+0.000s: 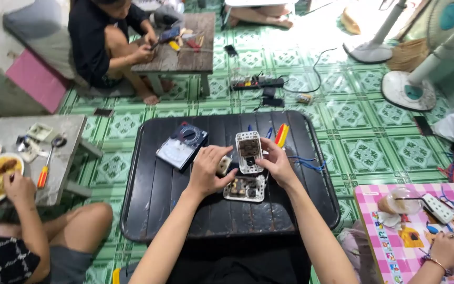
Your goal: The person repairs a white electrical socket by using a yellow screwdriver to tighten internal screws and pliers to adjust wires. They handle the socket casing and internal components on a black table while a multimeter sits nearby.
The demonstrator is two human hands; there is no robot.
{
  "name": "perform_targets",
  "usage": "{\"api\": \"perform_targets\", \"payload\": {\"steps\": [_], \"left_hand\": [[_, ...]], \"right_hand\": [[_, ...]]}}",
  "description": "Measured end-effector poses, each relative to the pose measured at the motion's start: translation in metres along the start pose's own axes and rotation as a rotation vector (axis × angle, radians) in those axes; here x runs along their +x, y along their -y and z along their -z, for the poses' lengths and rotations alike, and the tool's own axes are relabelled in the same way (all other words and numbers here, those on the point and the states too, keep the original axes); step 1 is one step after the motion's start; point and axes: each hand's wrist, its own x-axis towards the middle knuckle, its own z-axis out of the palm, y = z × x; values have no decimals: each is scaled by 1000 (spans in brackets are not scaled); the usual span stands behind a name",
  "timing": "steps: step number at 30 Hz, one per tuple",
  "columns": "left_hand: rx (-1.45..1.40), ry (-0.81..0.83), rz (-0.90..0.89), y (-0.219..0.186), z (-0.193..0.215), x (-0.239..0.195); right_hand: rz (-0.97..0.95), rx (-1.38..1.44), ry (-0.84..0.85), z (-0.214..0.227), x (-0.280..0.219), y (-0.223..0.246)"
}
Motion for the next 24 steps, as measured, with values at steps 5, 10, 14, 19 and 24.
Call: {"api": "perform_targets", "payload": {"steps": [5,10,14,19,24], "left_hand": [[-60,50,78,-7,0,-3],[40,127,83,-3,-3,-4],[203,132,126,12,-10,-17],[204,134,169,12,-9,-15],[109,160,186,8,-2,-11]], "right_hand": [[-76,50,100,-21,-4,17],[18,-24,-5,-19,-3,19],[128,-12,-115,-16,-4,27],[133,-48,-127,-19,-4,26],[23,-310,-120,-25,-1,14]]}}
